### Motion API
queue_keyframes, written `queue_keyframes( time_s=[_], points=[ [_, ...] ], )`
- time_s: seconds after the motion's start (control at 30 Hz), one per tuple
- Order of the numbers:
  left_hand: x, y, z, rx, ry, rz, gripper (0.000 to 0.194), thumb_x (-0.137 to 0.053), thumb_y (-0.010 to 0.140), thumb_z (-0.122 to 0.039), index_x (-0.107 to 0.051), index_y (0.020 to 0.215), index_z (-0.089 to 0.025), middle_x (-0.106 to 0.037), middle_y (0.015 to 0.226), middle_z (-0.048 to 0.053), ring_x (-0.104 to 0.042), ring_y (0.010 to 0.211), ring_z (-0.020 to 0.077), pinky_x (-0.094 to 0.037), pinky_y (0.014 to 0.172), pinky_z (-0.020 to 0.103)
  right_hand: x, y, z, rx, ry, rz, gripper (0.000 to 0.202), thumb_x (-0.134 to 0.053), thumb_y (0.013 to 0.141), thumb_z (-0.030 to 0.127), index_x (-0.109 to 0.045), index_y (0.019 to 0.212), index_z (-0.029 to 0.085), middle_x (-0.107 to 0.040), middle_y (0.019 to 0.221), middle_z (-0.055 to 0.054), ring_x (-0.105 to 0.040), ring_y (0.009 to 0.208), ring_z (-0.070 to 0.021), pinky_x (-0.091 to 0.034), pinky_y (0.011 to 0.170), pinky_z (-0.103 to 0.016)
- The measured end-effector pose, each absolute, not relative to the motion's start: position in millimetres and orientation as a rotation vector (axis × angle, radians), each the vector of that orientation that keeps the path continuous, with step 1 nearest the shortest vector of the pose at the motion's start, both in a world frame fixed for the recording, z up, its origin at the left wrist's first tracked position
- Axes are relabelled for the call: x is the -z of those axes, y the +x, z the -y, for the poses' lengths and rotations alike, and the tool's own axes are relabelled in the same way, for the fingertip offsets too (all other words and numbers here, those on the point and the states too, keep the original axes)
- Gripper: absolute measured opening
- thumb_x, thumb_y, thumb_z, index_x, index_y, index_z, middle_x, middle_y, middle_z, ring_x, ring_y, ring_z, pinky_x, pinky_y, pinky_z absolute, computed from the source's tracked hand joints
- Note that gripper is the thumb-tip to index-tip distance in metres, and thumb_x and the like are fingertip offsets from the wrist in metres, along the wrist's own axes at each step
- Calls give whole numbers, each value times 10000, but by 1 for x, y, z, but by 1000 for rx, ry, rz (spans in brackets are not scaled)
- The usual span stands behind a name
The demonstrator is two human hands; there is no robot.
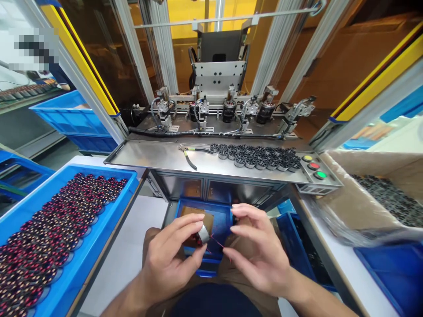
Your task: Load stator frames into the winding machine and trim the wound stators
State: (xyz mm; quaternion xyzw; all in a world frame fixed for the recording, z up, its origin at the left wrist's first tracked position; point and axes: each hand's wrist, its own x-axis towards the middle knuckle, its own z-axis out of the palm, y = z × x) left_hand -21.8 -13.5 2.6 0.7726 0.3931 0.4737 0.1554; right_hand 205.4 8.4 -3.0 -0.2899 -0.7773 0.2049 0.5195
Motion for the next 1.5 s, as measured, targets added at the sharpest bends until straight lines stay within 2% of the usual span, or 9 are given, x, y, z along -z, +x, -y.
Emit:
queue_keyframes(
  time_s=[0.13, 0.33, 0.43, 0.53, 0.7, 0.93, 1.03, 1.27, 1.5],
  points=[
    [-7, -20, 15, -1303, 2294, -1056, 631, -722, 724, -10, -575, 1295, -237, -716, 1198, 102, -686, 1098, 231, -558, 973, 326, -16, 202, -13, -374, -526, 1990, 261, -640, 865, 116, -644, 1105, 217, -601, 1130, -118, -559, 1108, -273, -483, 952, -500],
    [-11, -21, 19, -1306, 2230, -931, 607, -717, 737, -20, -599, 1275, -275, -714, 1203, 105, -710, 1034, 236, -609, 860, 333, -14, 194, -21, -1004, -848, 1687, 194, -584, 939, 222, -647, 758, 192, -655, 876, -69, -632, 837, -203, -535, 759, -360],
    [-9, -24, 20, -1311, 2249, -993, 564, -709, 737, -11, -617, 1235, -260, -712, 1196, 110, -705, 1043, 233, -605, 876, 330, -14, 199, -19, -890, -873, 1665, 146, -572, 952, 317, -661, 905, 211, -653, 972, -93, -633, 932, -236, -531, 821, -403],
    [-7, -26, 20, -1323, 2289, -1081, 551, -695, 754, -17, -607, 1244, -252, -707, 1191, 117, -699, 1057, 231, -594, 901, 325, -25, 198, -14, -518, -686, 1937, 376, -700, 835, 484, -638, 1098, 222, -603, 1176, -166, -550, 1159, -357, -459, 972, -579],
    [-8, -28, 21, -1307, 2306, -1068, 556, -685, 757, -10, -593, 1260, -229, -693, 1207, 131, -689, 1074, 218, -580, 909, 292, -41, 185, -13, -188, -501, 2328, 228, -610, 830, 90, -654, 1029, 191, -639, 1235, -169, -515, 1270, -336, -490, 970, -521],
    [0, -62, 35, -1332, 1814, -1016, 487, -758, 705, -44, -682, 1142, -243, -732, 1132, 95, -701, 1020, 219, -569, 902, 320, -28, 190, -52, -183, -300, 2578, 226, -560, 881, 116, -661, 1063, 202, -642, 1269, -142, -511, 1295, -314, -471, 1003, -486],
    [16, -73, 42, -1499, 1514, -1005, 437, -759, 715, -49, -710, 1109, -232, -728, 1110, 115, -687, 1033, 241, -583, 864, 345, -25, 175, -107, -196, -477, 2473, 129, -607, 900, 229, -659, 1019, 230, -634, 1229, -132, -581, 1192, -291, -497, 975, -458],
    [34, -71, 47, -1691, 1127, -948, 370, -757, 753, -86, -726, 1098, -216, -684, 1163, 139, -674, 1052, 251, -601, 824, 343, -1, 111, -223, 52, -1415, 2496, 751, -586, 881, 529, -401, 1432, 54, -482, 1419, -257, -438, 1339, -362, -357, 1102, -483],
    [32, -77, 49, -1745, 873, -1064, 336, -777, 737, -90, -734, 1054, -192, -682, 1195, 126, -710, 965, 211, -605, 840, 325, 2, 99, -230, 58, -1708, 2540, 757, -492, 900, 599, -368, 1461, 106, -509, 1341, -290, -505, 1233, -442, -392, 967, -565]
  ],
)
